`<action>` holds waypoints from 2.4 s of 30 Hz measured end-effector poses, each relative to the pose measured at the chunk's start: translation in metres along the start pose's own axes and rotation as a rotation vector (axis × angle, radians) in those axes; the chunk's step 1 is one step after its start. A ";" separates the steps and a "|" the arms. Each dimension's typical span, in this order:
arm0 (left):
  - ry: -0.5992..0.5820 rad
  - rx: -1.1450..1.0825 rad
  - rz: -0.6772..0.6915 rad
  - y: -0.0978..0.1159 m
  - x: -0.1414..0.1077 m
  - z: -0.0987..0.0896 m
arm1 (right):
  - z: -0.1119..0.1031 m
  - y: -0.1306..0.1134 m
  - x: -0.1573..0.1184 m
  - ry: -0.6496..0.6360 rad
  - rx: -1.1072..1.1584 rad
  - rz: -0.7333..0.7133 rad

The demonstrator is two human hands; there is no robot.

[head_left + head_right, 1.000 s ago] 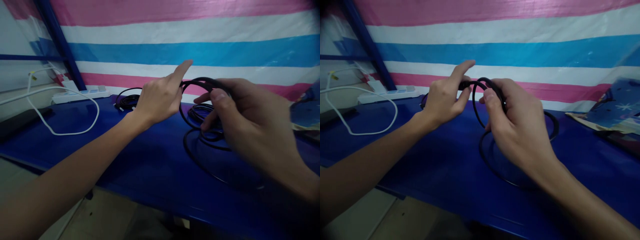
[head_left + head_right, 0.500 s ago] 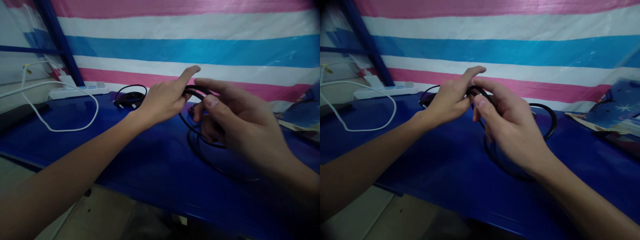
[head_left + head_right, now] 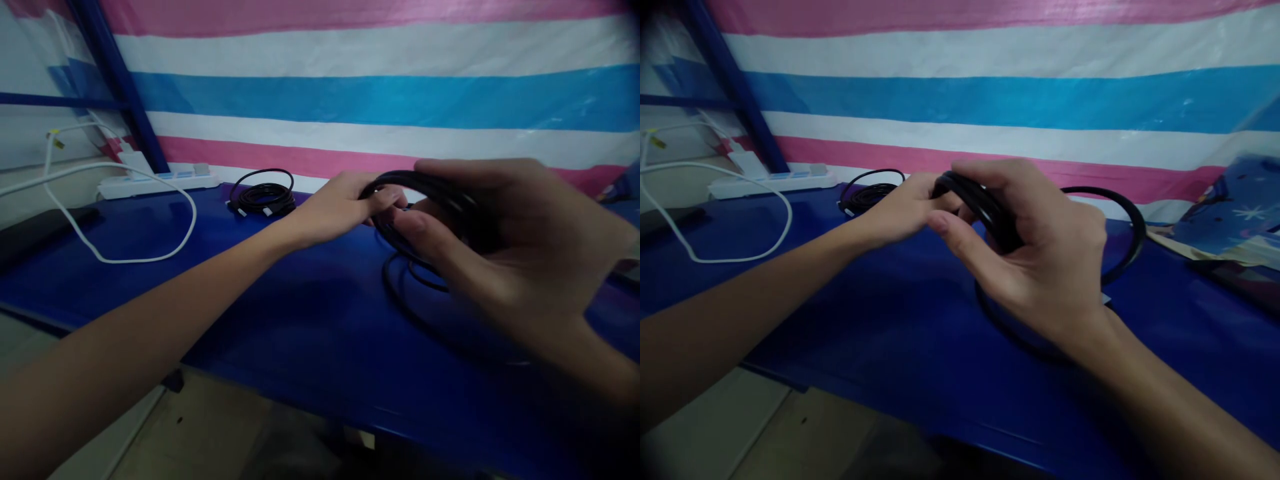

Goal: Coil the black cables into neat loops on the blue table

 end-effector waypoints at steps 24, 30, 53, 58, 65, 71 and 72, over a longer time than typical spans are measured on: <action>0.081 -0.613 -0.469 0.004 -0.006 0.024 | 0.016 0.030 -0.005 -0.157 -0.106 -0.338; -0.016 -0.662 -0.375 0.011 -0.008 0.027 | 0.010 0.017 -0.001 -0.072 0.118 -0.183; 0.149 -0.066 0.218 0.042 -0.018 0.013 | 0.014 0.018 0.012 -0.186 0.593 0.929; 0.083 0.092 0.269 0.030 -0.019 0.015 | 0.017 0.019 0.007 -0.242 0.607 0.991; 0.024 -0.028 0.221 0.033 -0.015 0.010 | 0.020 0.012 0.008 -0.245 0.668 0.830; 0.311 -0.171 0.081 0.020 -0.005 0.000 | 0.021 0.027 0.007 -0.091 0.571 0.602; 0.316 -0.199 0.061 0.019 -0.004 -0.001 | 0.021 0.029 0.006 -0.090 0.555 0.612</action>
Point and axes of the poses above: each hand's wrist, its own x-axis towards the middle knuckle, its own z-axis out of the palm, y = z × x, the point moved 3 cm from there along x, towards the middle knuckle, and after that the axes turned 10 degrees about y, right-handed, at the moved point
